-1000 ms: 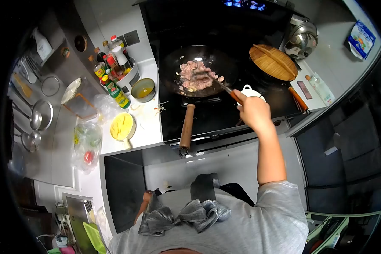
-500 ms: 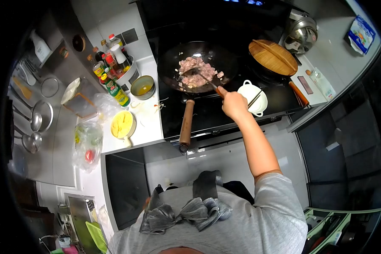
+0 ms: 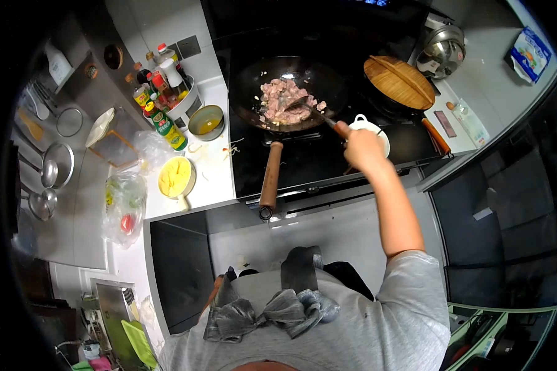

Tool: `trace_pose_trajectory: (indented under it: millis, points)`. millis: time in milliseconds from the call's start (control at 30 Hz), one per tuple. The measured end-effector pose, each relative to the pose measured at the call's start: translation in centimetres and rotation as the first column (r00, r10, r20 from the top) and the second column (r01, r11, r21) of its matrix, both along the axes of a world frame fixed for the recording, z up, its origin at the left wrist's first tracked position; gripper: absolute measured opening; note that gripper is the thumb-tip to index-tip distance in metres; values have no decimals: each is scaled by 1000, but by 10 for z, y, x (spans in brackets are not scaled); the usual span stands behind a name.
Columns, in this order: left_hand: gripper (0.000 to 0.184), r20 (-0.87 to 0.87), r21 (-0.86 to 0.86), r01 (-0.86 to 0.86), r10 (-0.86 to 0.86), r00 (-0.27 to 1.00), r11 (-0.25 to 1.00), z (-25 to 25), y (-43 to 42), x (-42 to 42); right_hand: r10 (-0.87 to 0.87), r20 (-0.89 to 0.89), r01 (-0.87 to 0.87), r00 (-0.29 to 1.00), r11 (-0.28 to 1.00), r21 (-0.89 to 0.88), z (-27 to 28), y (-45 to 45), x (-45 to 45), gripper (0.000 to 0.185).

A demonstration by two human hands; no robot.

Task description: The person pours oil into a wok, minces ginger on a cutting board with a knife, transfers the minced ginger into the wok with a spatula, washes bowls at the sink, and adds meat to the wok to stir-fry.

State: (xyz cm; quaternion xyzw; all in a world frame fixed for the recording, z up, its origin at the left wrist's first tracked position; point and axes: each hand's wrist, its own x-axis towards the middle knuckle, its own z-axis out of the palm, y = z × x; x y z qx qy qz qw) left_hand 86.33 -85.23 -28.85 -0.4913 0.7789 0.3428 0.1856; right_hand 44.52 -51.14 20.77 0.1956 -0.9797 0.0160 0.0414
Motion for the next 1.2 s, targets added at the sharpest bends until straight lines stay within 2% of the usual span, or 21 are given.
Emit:
trace_pose_trajectory:
  millis: [67,133,200,233,333,367,400,467,500,600,633,733,767,900,1000,1033,1067,1133,1167,1200]
  points:
    - [46,40,-53,45,-43,998,998,2,-7,2,22,-72,-22,997,1000,2,27,20,-6,48]
    - [47,-20,36,120,-120,993,992,20,-16,6,46,-137,-41,990,998,40,58,32,-3,46]
    - [47,22,33,113,-113,993,993,28,-11,5,87,-165,-71,982,993,96,80,40,-5,44]
    - [47,65,20,124,-125,990,992,27,-9,6,96,-138,-71,986,982,178,88,38,-6,44]
    - [48,151,-6,216,-212,966,976,29,-3,-2,103,-122,-65,987,957,281,72,28,-28,47]
    - [49,123,18,183,-184,975,983,36,2,-4,33,-76,-5,997,941,338,68,17,-31,50]
    - [49,98,44,149,-153,983,988,41,6,-5,65,-91,-29,994,936,350,59,12,-37,52]
    - [49,68,23,91,-93,993,996,10,10,-6,53,-90,-19,995,938,345,35,5,-53,53]
    - [49,35,1,29,-29,999,1000,-2,9,-8,66,-113,-28,991,950,311,32,6,-54,54]
    - [48,-62,20,25,-24,998,999,53,12,-21,-9,-130,36,992,977,208,42,6,-46,52]
    - [49,-59,34,-32,34,998,999,70,16,-25,-22,-115,40,993,986,162,40,4,-42,50]
    - [49,-9,-13,33,-34,999,999,58,13,-11,-29,-82,38,996,994,103,12,1,-50,48]
    - [48,18,14,115,-115,993,993,41,6,-2,-37,-65,41,997,997,67,0,3,-55,49]
    - [48,72,25,125,-126,989,992,43,5,12,-60,-13,60,998,998,17,30,17,-33,50]
    - [49,127,32,168,-171,977,985,32,-3,19,-48,-46,46,998,998,-38,29,18,-14,48]
    - [49,197,58,261,-268,943,964,10,-11,23,-8,-54,7,998,1000,-21,17,14,-14,49]
    - [49,199,61,270,-277,940,961,5,-12,21,-22,50,25,998,998,-55,15,4,-8,49]
    - [49,172,6,389,-384,907,921,9,-16,10,39,41,-33,998,990,-137,-26,-4,-18,49]
    - [49,136,42,308,-311,940,950,13,-17,0,38,39,-32,999,990,-139,-33,0,-21,49]
    - [49,137,40,308,-310,941,951,30,-13,-12,19,52,-10,998,985,-172,-31,0,-20,49]
